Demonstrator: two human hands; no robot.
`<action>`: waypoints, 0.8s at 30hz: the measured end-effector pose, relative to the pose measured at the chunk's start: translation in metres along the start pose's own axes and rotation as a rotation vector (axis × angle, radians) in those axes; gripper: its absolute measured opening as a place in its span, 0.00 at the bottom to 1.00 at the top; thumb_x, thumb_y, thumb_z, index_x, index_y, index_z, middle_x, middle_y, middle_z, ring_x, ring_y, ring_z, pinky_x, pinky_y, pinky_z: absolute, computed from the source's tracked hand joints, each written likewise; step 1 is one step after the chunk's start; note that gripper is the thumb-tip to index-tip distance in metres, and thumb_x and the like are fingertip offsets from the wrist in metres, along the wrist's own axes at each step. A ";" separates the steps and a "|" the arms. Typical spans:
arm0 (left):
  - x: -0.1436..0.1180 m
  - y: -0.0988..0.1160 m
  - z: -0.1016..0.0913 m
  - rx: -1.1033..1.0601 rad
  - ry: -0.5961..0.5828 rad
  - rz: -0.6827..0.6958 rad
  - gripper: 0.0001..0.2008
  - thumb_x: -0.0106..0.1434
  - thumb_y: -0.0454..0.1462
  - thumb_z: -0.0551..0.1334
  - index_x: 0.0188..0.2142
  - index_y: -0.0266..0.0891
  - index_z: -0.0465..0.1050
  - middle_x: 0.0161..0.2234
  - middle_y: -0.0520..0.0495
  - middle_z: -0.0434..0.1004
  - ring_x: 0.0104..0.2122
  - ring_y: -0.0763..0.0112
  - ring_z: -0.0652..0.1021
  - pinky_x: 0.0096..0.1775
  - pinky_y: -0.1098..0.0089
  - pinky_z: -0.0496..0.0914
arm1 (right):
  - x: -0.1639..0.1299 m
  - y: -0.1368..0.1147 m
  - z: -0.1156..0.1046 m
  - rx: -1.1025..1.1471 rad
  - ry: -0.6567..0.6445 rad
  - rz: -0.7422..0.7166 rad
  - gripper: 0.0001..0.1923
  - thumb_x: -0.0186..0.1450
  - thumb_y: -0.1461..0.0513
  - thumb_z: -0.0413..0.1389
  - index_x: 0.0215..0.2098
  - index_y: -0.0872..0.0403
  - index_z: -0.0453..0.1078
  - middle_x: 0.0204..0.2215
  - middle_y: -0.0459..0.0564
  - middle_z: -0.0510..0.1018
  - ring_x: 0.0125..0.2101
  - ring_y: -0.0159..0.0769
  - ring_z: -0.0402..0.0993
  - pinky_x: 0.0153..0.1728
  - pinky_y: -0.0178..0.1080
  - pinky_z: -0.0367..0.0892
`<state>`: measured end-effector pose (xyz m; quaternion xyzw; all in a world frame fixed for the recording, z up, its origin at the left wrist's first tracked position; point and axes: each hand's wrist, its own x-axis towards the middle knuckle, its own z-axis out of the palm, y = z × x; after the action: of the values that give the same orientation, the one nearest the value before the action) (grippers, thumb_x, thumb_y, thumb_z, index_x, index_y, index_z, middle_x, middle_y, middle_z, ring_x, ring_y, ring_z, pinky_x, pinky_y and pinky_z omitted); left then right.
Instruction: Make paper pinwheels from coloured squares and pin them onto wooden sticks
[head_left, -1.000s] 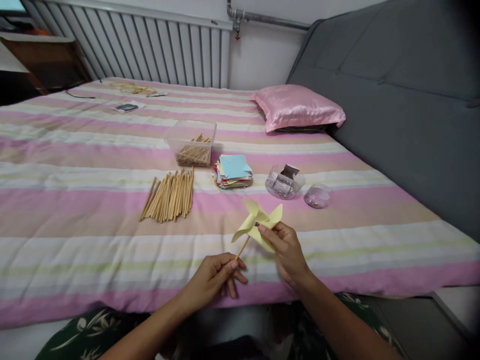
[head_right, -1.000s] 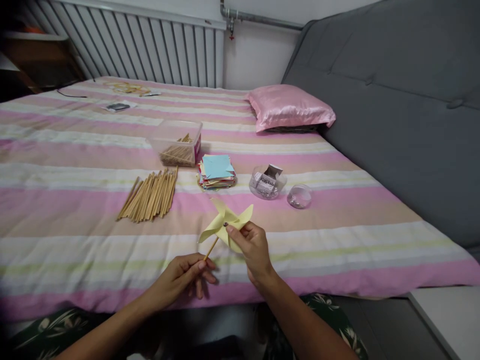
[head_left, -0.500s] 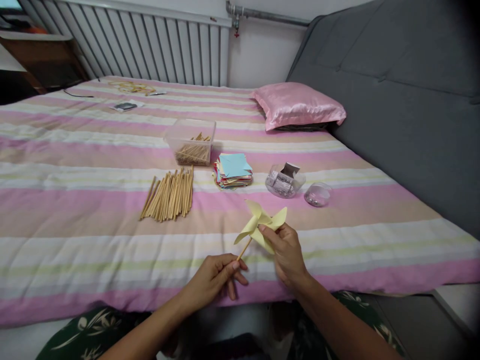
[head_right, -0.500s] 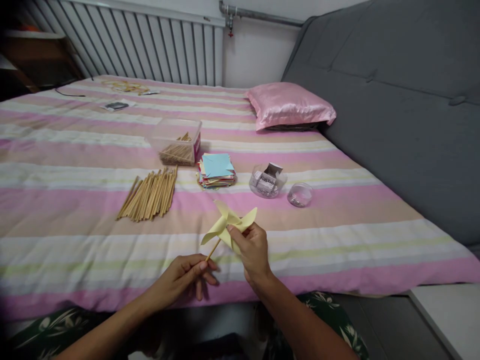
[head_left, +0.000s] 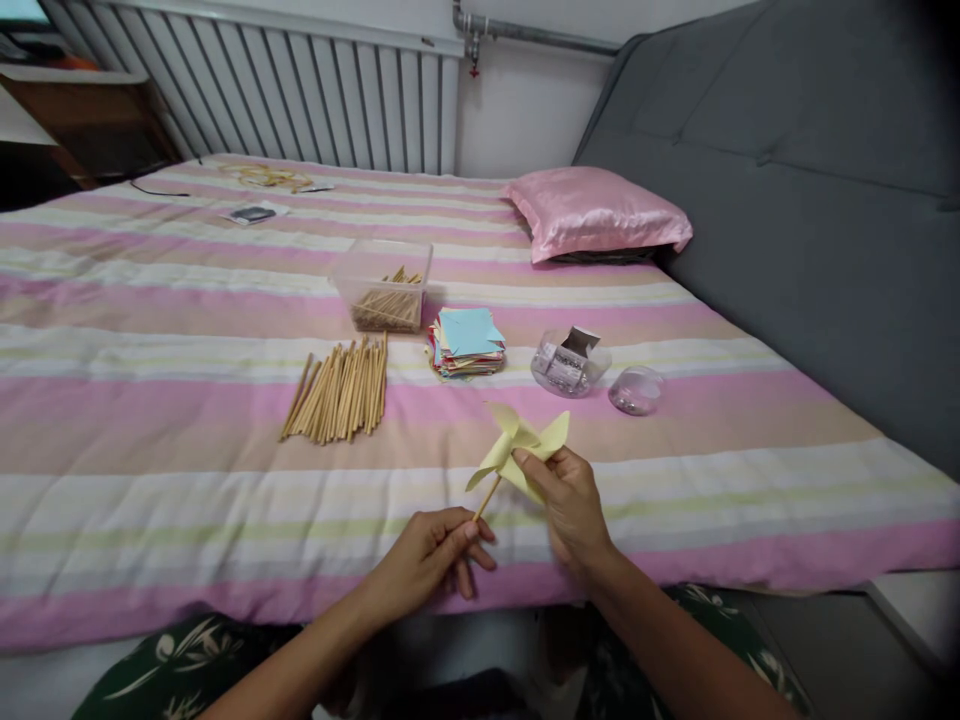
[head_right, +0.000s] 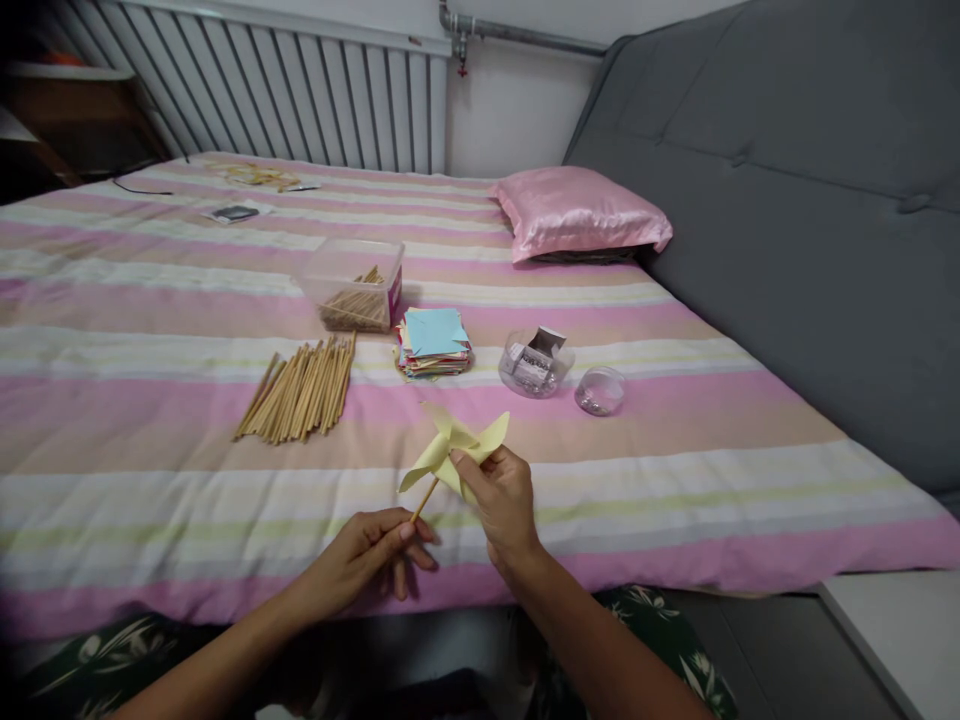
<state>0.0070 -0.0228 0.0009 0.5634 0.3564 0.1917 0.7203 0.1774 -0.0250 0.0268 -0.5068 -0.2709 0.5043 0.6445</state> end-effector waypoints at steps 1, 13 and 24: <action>0.000 0.000 0.000 -0.026 0.013 0.002 0.19 0.63 0.48 0.53 0.38 0.33 0.71 0.31 0.40 0.80 0.19 0.74 0.77 0.20 0.77 0.62 | 0.000 -0.002 -0.001 0.016 -0.067 -0.005 0.15 0.52 0.55 0.63 0.33 0.55 0.73 0.32 0.50 0.79 0.33 0.39 0.75 0.35 0.39 0.68; 0.001 0.003 0.000 -0.150 0.118 0.066 0.18 0.61 0.49 0.56 0.34 0.34 0.68 0.28 0.42 0.80 0.19 0.73 0.77 0.21 0.76 0.65 | -0.013 0.023 0.009 -0.223 -0.390 0.014 0.12 0.56 0.56 0.60 0.34 0.55 0.75 0.25 0.47 0.76 0.27 0.32 0.70 0.31 0.35 0.66; -0.009 0.013 -0.013 0.112 0.326 0.184 0.16 0.61 0.46 0.57 0.36 0.34 0.72 0.28 0.46 0.76 0.26 0.71 0.75 0.29 0.72 0.69 | -0.013 0.023 0.009 -0.286 -0.329 -0.021 0.11 0.57 0.56 0.59 0.27 0.56 0.76 0.24 0.47 0.76 0.28 0.34 0.69 0.31 0.35 0.64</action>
<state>-0.0066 -0.0162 0.0147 0.5942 0.4256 0.3253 0.5999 0.1570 -0.0338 0.0109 -0.5012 -0.4464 0.5300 0.5182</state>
